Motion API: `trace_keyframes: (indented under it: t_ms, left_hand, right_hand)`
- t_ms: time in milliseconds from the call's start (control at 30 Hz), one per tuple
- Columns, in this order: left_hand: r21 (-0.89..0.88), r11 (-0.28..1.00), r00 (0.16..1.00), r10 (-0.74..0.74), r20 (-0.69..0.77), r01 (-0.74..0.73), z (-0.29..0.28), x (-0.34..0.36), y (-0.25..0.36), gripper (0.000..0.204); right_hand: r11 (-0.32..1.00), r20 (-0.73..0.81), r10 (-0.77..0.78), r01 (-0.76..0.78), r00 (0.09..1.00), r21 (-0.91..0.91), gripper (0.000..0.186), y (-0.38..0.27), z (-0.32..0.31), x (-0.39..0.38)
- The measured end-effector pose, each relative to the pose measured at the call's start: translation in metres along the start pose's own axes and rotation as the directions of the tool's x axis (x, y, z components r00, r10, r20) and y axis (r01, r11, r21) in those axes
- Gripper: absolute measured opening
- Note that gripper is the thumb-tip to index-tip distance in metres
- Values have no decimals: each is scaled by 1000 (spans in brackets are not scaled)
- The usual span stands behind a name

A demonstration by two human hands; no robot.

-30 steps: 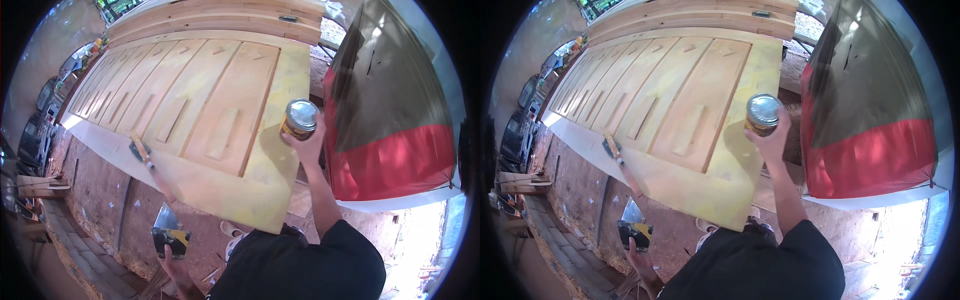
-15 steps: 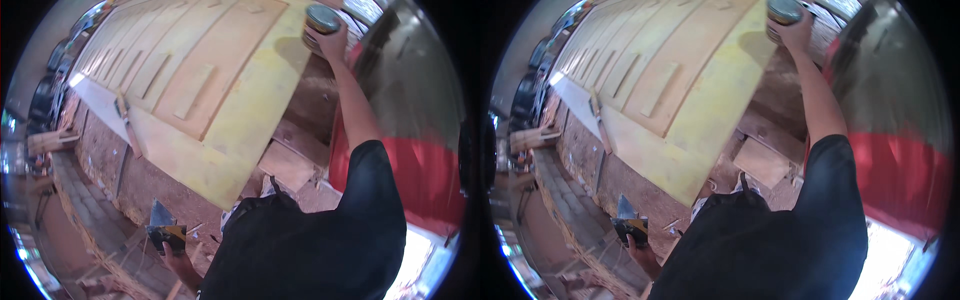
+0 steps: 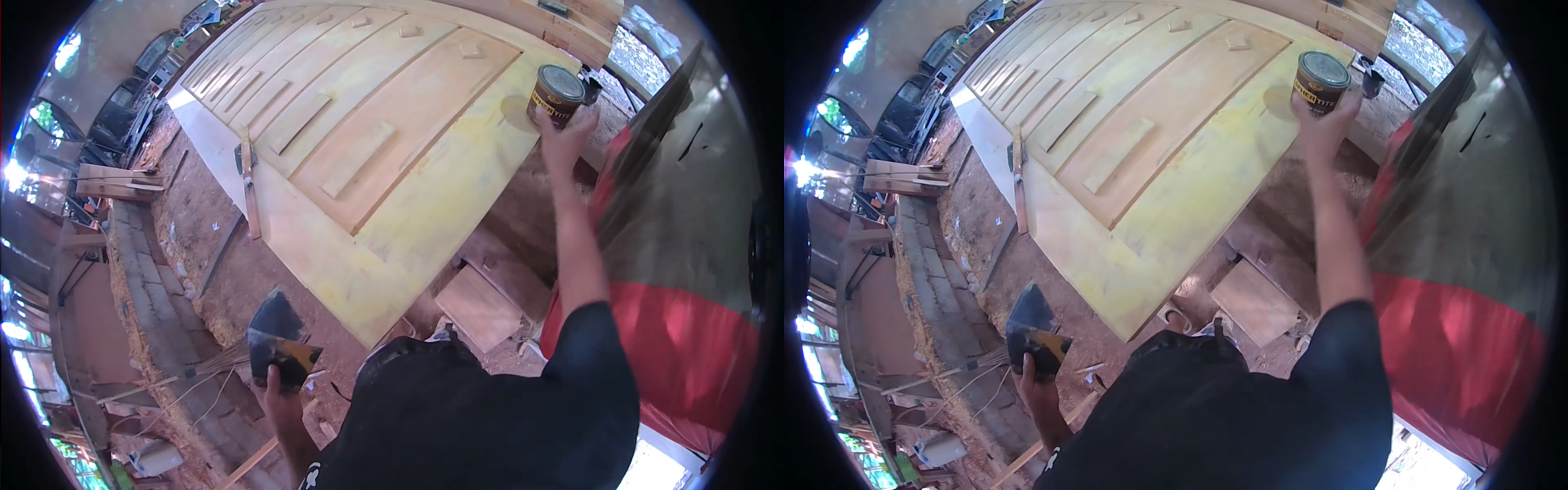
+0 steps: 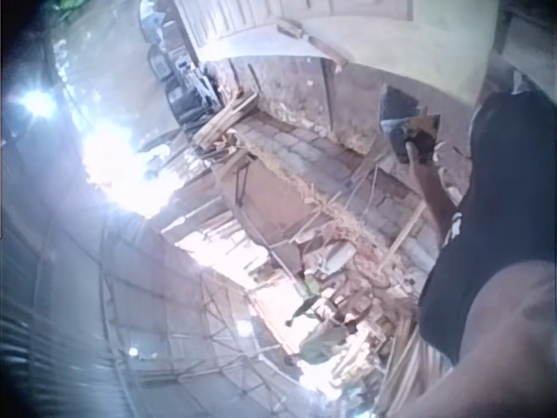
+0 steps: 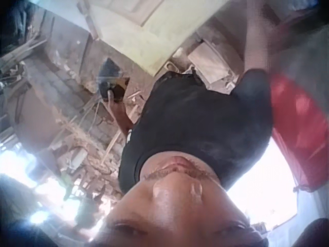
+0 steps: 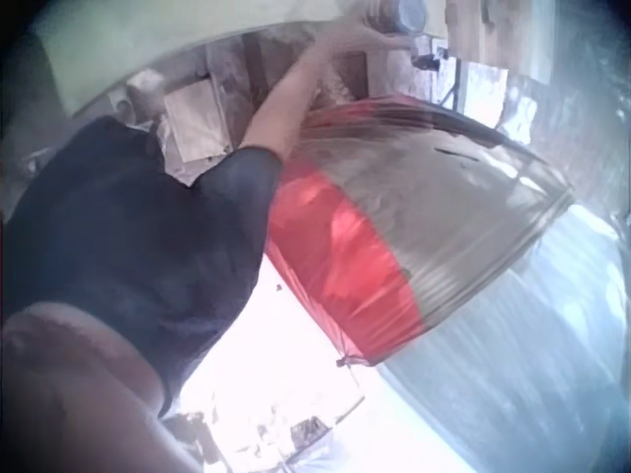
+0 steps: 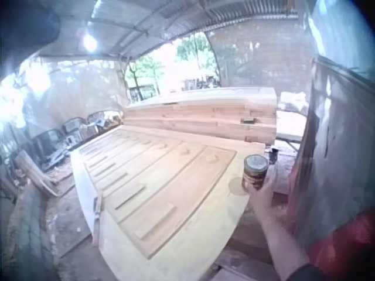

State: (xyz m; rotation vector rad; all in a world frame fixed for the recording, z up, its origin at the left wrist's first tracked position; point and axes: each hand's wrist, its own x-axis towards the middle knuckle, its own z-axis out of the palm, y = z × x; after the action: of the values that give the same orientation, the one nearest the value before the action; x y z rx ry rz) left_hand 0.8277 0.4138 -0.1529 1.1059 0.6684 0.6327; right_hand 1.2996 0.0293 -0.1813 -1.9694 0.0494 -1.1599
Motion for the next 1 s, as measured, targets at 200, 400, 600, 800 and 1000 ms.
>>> trace_keyframes:
  t_ms: [200, 400, 600, 800, 1000]
  left_hand:
    - [200, 977, 945, -137, 296, 79, 82, 22, -9, 32]
    - [202, 961, 768, -275, 579, 191, 122, 25, -21, 30]
    - [166, 946, 737, -322, 594, 279, 123, 25, -25, 36]
    - [-31, 974, 898, -193, 395, 223, 110, 19, -1, 32]
    - [-181, 983, 972, 69, 223, -29, 90, 33, 12, 30]
  right_hand:
    - [258, 953, -51, -918, 298, 300, 63, -148, -87, -196]
    - [-7, 981, -75, -983, 181, 181, 39, -188, -122, -246]
    - [-139, 933, 233, -940, 274, 311, 21, -193, -113, -232]
    - [-232, 922, 258, -907, 290, 351, 30, -196, -103, -223]
    - [-252, 931, 296, -923, 214, 292, 37, -217, -99, -226]
